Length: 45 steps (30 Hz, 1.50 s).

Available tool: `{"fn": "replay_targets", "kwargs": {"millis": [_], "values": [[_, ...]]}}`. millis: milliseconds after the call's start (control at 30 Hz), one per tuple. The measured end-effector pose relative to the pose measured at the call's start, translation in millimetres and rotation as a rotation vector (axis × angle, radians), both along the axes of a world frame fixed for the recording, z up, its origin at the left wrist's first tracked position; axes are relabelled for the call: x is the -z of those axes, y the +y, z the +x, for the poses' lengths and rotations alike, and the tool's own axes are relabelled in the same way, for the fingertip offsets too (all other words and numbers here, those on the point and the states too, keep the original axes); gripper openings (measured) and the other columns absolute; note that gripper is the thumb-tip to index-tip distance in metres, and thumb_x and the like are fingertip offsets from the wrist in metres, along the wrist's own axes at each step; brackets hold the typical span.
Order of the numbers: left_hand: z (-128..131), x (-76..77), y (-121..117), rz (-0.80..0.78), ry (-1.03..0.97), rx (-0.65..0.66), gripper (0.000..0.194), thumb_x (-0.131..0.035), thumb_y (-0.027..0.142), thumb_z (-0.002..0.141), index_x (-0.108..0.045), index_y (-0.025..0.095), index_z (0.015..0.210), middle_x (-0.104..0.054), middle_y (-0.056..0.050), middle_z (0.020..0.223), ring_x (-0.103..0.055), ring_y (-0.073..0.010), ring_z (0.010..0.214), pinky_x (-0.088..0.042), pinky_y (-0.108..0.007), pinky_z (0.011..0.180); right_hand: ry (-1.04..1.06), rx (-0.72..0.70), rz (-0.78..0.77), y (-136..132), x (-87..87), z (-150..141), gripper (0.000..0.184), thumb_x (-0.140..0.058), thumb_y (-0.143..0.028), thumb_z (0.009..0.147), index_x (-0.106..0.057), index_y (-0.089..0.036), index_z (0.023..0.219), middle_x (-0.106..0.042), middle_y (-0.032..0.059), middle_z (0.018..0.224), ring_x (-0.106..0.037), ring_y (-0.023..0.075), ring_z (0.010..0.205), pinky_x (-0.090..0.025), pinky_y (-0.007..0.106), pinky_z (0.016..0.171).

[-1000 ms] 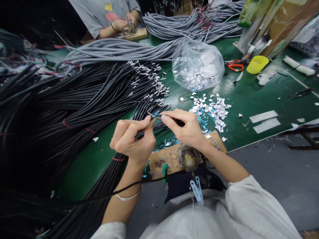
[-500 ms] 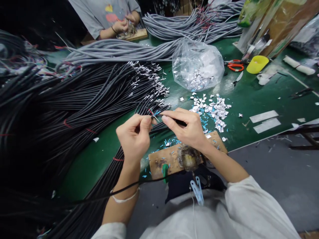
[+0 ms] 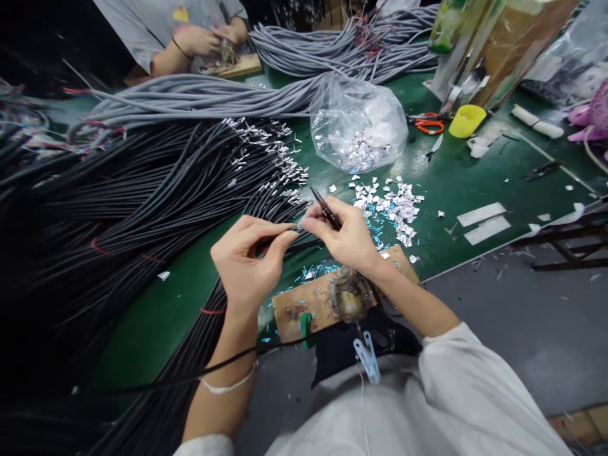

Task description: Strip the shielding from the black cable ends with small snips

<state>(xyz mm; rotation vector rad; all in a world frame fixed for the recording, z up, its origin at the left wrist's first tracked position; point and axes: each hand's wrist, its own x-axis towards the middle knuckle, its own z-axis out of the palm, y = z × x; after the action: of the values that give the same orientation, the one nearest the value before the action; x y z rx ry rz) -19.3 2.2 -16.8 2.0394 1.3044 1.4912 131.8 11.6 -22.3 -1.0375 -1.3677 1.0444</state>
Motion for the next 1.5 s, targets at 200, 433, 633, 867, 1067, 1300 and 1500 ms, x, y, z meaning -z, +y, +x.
{"fn": "replay_targets", "kwargs": {"millis": [200,433,633,867,1067,1300,1500], "values": [[1.8,9.3,7.6,-0.038,-0.045,0.027,0.005,-0.064,0.022,0.079,-0.067,0.018,0.076,-0.062,0.0,0.071,-0.054,-0.0097,0.064,-0.041,-0.021,0.056,0.211,-0.3,-0.205,5.5,9.5,-6.1,0.037,-0.06,-0.057,0.075,-0.049,-0.021,0.077,-0.029,-0.0073,0.057,-0.02,0.0074,0.045,-0.019,0.024,0.039],[5.0,5.6,-1.3,-0.254,0.02,0.068,0.032,-0.051,0.03,0.087,-0.062,0.017,0.06,-0.051,0.002,0.051,-0.04,-0.0072,0.044,-0.029,-0.023,0.045,-0.526,0.353,0.502,-5.9,10.7,-6.7,0.006,-0.049,-0.019,0.084,-0.053,-0.02,0.081,-0.053,0.0048,0.079,-0.046,0.0151,0.069,-0.038,0.03,0.06],[-1.8,-3.1,-3.4,-0.297,0.023,0.078,0.037,-0.052,0.034,0.086,-0.062,0.016,0.055,-0.048,0.004,0.045,-0.033,-0.0054,0.039,-0.024,-0.023,0.041,-0.541,0.168,0.617,-2.0,9.2,1.9,0.01,-0.052,-0.013,0.083,-0.058,-0.02,0.086,-0.058,0.0029,0.081,-0.053,0.0135,0.073,-0.043,0.027,0.062],[-13.5,-4.3,3.3,-0.325,0.075,0.112,0.025,-0.061,0.031,0.08,-0.069,0.017,0.061,-0.059,0.002,0.052,-0.045,-0.0071,0.046,-0.032,-0.022,0.046,-0.361,-0.175,0.486,5.0,1.1,9.1,0.009,-0.061,-0.012,0.078,-0.059,-0.017,0.07,-0.053,-0.0019,0.069,-0.048,0.0089,0.062,-0.038,0.023,0.055],[-7.6,4.2,4.8,-0.286,-0.054,0.08,0.011,-0.073,0.026,0.069,-0.068,0.017,0.066,-0.062,0.002,0.06,-0.05,-0.0074,0.051,-0.037,-0.021,0.048,-0.446,0.301,0.401,16.7,2.8,23.3,0.01,-0.059,-0.011,0.078,-0.057,-0.017,0.07,-0.051,-0.001,0.07,-0.046,0.0108,0.066,-0.037,0.026,0.061],[-10.5,-1.0,3.6,-0.243,-0.297,0.057,0.007,-0.074,0.022,0.069,-0.069,0.017,0.069,-0.062,0.002,0.065,-0.054,-0.0073,0.055,-0.042,-0.019,0.05,-0.36,0.154,0.229,10.0,3.3,14.6,0.024,-0.055,-0.04,0.085,-0.068,-0.019,0.086,-0.064,0.0022,0.076,-0.054,0.0117,0.066,-0.042,0.027,0.064],[-15.8,-2.6,4.4,-0.127,-0.277,0.086,0.006,-0.07,0.02,0.074,-0.072,0.02,0.08,-0.062,0.001,0.069,-0.055,-0.0076,0.061,-0.042,-0.019,0.052,-0.296,0.0,0.288,1.5,-1.1,5.6,0.03,-0.05,-0.032,0.09,-0.059,-0.022,0.116,-0.064,0.0056,0.106,-0.058,0.0144,0.091,-0.045,0.032,0.081]]}}
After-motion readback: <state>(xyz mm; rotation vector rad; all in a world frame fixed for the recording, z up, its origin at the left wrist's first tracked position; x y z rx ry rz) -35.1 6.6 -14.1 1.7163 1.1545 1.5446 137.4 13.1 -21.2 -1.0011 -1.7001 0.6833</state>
